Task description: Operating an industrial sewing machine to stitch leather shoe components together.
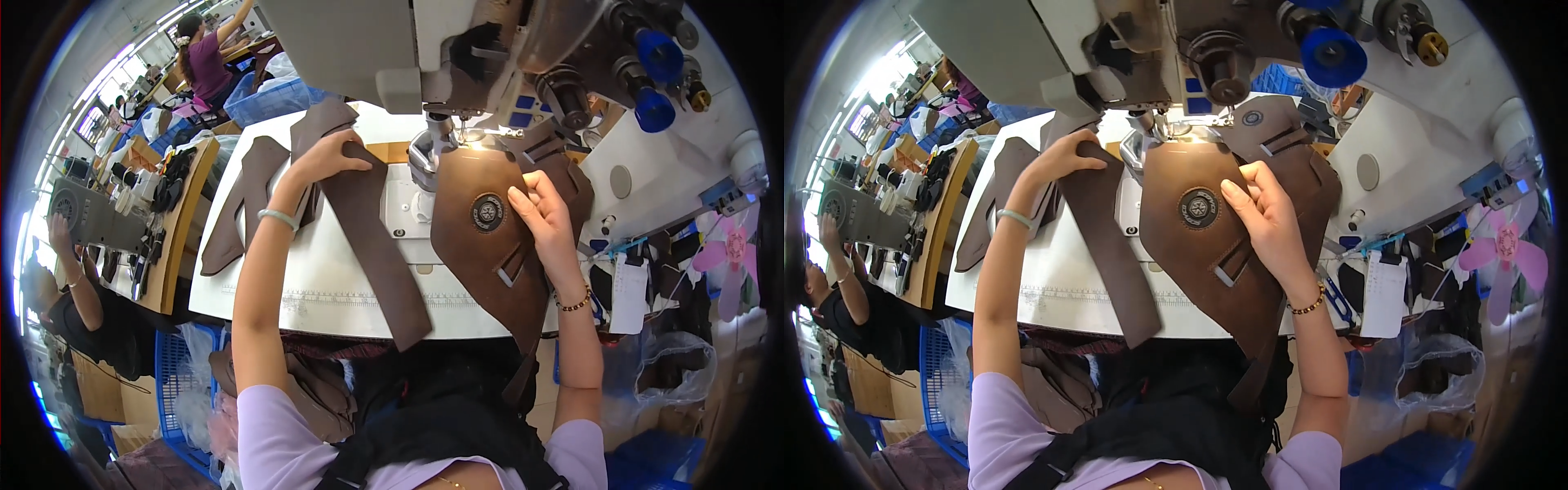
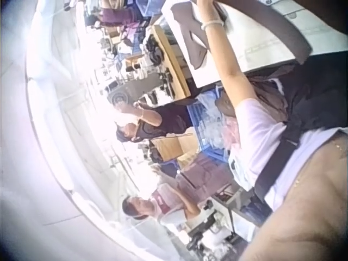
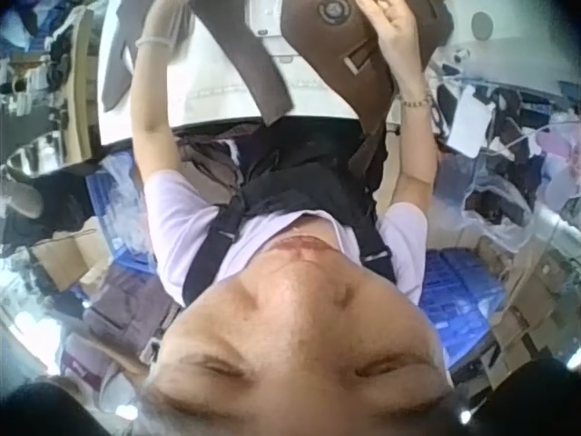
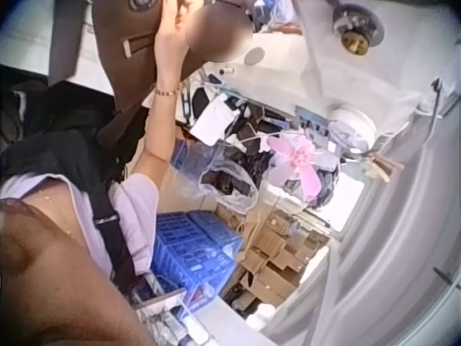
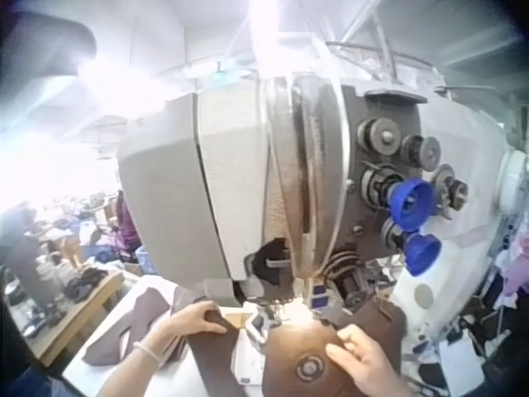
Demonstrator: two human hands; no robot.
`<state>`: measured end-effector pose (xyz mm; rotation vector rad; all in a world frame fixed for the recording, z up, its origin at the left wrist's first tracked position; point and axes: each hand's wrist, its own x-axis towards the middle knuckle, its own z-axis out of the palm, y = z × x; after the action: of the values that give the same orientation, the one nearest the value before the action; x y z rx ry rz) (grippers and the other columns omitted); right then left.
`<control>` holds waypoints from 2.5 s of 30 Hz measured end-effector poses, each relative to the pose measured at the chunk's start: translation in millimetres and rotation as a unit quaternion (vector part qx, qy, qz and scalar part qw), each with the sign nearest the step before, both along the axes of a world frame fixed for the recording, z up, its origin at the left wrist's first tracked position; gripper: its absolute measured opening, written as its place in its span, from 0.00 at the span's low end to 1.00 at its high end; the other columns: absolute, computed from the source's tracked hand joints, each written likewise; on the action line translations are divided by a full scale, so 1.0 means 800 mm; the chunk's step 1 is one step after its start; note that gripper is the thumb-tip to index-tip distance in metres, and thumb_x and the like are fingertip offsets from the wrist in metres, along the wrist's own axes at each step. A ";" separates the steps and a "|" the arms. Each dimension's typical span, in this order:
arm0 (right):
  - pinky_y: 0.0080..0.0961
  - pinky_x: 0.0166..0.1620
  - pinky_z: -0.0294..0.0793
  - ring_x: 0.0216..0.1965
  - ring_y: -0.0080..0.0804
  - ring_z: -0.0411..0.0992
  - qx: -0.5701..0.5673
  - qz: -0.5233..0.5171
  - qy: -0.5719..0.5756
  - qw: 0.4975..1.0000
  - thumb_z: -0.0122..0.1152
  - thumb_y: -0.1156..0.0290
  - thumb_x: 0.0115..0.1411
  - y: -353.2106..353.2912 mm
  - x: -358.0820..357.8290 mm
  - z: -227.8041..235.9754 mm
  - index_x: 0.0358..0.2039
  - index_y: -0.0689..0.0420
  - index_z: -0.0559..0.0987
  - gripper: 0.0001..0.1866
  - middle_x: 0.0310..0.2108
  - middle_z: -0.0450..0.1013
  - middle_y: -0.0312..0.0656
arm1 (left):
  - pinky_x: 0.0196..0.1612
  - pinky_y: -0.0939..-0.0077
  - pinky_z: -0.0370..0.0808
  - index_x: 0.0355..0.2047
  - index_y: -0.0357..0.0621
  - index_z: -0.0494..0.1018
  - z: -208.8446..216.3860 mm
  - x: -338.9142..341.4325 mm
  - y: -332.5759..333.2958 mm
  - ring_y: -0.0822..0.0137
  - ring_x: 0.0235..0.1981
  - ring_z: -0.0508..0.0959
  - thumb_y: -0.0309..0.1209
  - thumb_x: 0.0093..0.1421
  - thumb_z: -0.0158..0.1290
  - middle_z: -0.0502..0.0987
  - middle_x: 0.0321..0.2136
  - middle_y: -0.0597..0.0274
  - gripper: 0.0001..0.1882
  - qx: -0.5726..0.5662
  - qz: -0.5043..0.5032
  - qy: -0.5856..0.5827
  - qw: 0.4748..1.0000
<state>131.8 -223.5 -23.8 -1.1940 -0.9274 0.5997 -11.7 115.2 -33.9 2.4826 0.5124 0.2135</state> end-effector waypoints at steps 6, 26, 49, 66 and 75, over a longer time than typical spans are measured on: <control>0.12 0.31 0.66 0.27 0.11 0.65 -0.005 -0.112 -0.131 0.985 0.57 0.67 0.64 0.004 -0.017 -0.007 0.37 0.60 0.68 0.10 0.26 0.73 0.33 | 0.44 0.78 0.68 0.33 0.42 0.72 0.035 -0.102 0.008 0.72 0.36 0.72 0.25 0.48 0.63 0.74 0.31 0.65 0.13 -0.392 -0.162 -0.229 0.876; 0.17 0.24 0.64 0.21 0.14 0.61 -0.023 -0.189 -0.256 0.948 0.67 0.62 0.57 0.012 -0.003 -0.012 0.29 0.59 0.66 0.19 0.19 0.67 0.35 | 0.38 0.67 0.73 0.42 0.48 0.77 0.058 -0.025 -0.193 0.58 0.34 0.74 0.30 0.51 0.62 0.73 0.31 0.58 0.16 0.162 0.031 -0.376 0.912; 0.12 0.34 0.66 0.32 0.11 0.62 0.042 -0.040 -0.091 0.994 0.64 0.71 0.59 0.023 0.017 -0.003 0.28 0.59 0.67 0.13 0.28 0.67 0.30 | 0.34 0.85 0.67 0.30 0.41 0.72 0.072 -0.056 -0.168 0.82 0.29 0.70 0.25 0.51 0.64 0.72 0.28 0.72 0.11 -0.492 -0.143 -0.243 0.823; 0.15 0.44 0.66 0.38 0.15 0.65 0.032 -0.001 -0.089 0.996 0.63 0.73 0.59 0.017 0.019 0.007 0.40 0.63 0.73 0.12 0.35 0.70 0.33 | 0.33 0.83 0.73 0.33 0.34 0.74 0.076 -0.015 -0.190 0.77 0.29 0.76 0.32 0.52 0.65 0.76 0.28 0.63 0.16 -0.252 0.059 -0.258 0.931; 0.16 0.45 0.67 0.40 0.15 0.66 0.009 0.018 -0.061 0.998 0.62 0.73 0.59 0.012 0.023 0.007 0.42 0.65 0.71 0.14 0.39 0.70 0.34 | 0.31 0.85 0.73 0.33 0.35 0.75 0.079 -0.011 -0.195 0.77 0.28 0.76 0.29 0.54 0.63 0.77 0.28 0.63 0.12 -0.283 0.053 -0.271 0.919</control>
<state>150.1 -214.0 -17.8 -1.2103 -1.0564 0.5512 -20.2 -40.5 29.4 1.7326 0.3946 0.6706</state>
